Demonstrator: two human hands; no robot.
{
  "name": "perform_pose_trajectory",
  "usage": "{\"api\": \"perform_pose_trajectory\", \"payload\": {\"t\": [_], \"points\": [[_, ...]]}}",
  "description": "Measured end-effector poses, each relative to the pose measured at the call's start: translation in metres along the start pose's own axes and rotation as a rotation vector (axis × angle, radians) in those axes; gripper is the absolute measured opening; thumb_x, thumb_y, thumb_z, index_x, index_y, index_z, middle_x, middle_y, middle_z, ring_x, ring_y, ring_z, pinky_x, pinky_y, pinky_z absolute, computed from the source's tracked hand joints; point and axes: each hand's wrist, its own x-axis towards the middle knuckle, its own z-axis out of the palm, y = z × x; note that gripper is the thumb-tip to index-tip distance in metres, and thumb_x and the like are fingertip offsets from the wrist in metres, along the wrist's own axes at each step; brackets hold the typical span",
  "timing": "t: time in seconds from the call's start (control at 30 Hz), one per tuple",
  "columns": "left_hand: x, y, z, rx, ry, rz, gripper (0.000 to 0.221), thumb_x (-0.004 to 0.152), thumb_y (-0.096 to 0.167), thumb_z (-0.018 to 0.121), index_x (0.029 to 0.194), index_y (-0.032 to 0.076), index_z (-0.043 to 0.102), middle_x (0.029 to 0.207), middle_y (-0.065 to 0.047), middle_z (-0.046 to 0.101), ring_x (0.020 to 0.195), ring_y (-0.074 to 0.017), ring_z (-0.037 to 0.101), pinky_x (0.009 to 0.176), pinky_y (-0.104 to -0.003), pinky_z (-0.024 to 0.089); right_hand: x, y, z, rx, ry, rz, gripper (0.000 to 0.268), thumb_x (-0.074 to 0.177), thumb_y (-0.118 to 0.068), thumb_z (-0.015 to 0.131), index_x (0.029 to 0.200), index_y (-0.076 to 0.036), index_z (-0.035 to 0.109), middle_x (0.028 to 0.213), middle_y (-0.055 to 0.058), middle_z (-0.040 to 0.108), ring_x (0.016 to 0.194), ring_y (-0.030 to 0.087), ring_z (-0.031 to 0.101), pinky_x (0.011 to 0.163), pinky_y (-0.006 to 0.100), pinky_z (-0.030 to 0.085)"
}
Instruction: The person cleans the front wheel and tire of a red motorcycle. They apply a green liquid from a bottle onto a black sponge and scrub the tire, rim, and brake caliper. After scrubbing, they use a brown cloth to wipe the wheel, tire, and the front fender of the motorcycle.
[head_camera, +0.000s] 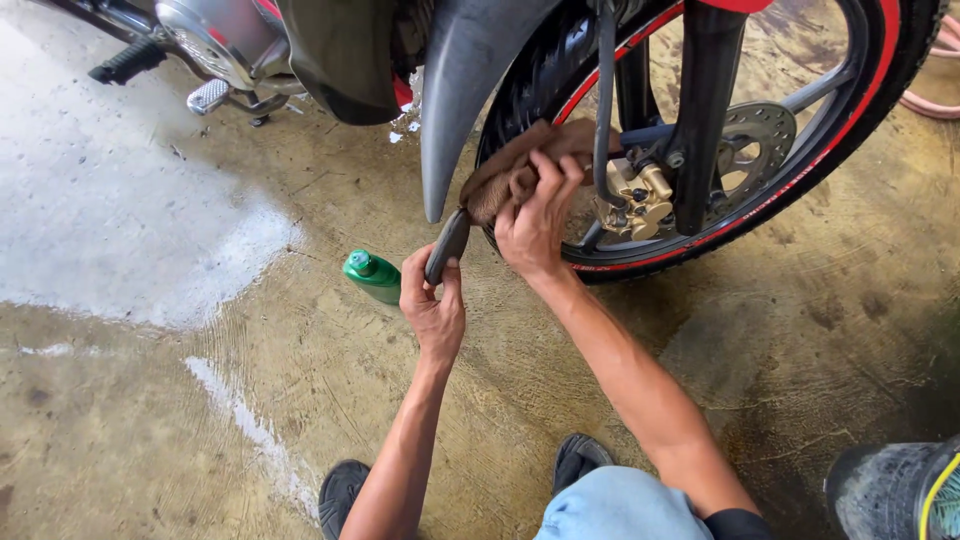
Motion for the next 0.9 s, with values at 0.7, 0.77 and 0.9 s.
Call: {"api": "perform_pose_trajectory", "payload": {"t": [0.7, 0.77, 0.9], "points": [[0.010, 0.032, -0.003, 0.127, -0.575, 0.056, 0.023, 0.093, 0.006, 0.062, 0.108, 0.019, 0.073, 0.122, -0.009, 0.060, 0.101, -0.0354, 0.068, 0.086, -0.044, 0.057, 0.016, -0.063, -0.173, 1.216, -0.658, 0.904, 0.094, 0.082, -0.013, 0.074, 0.162, -0.018, 0.026, 0.151, 0.011, 0.052, 0.128, 0.023, 0.059, 0.114, 0.044, 0.049], [0.014, 0.034, -0.001, 0.046, -0.593, 0.101, 0.028, 0.096, 0.006, 0.063, 0.119, 0.020, 0.069, 0.124, -0.004, 0.065, 0.107, -0.0264, 0.069, 0.091, -0.037, 0.055, 0.016, -0.056, -0.181, 1.166, -0.608, 0.885, 0.093, 0.081, -0.004, 0.072, 0.162, -0.015, 0.029, 0.144, 0.013, 0.058, 0.121, 0.022, 0.063, 0.109, 0.038, 0.053], [0.001, 0.049, 0.019, -0.317, -0.664, -0.084, 0.061, 0.095, -0.003, 0.068, 0.147, 0.012, 0.042, 0.125, -0.016, 0.069, 0.109, -0.0177, 0.067, 0.095, -0.036, 0.056, -0.024, 0.002, -0.188, 1.104, -0.535, 0.874, 0.092, 0.081, 0.005, 0.070, 0.162, -0.012, 0.031, 0.137, 0.014, 0.065, 0.115, 0.020, 0.067, 0.104, 0.033, 0.057]]}}
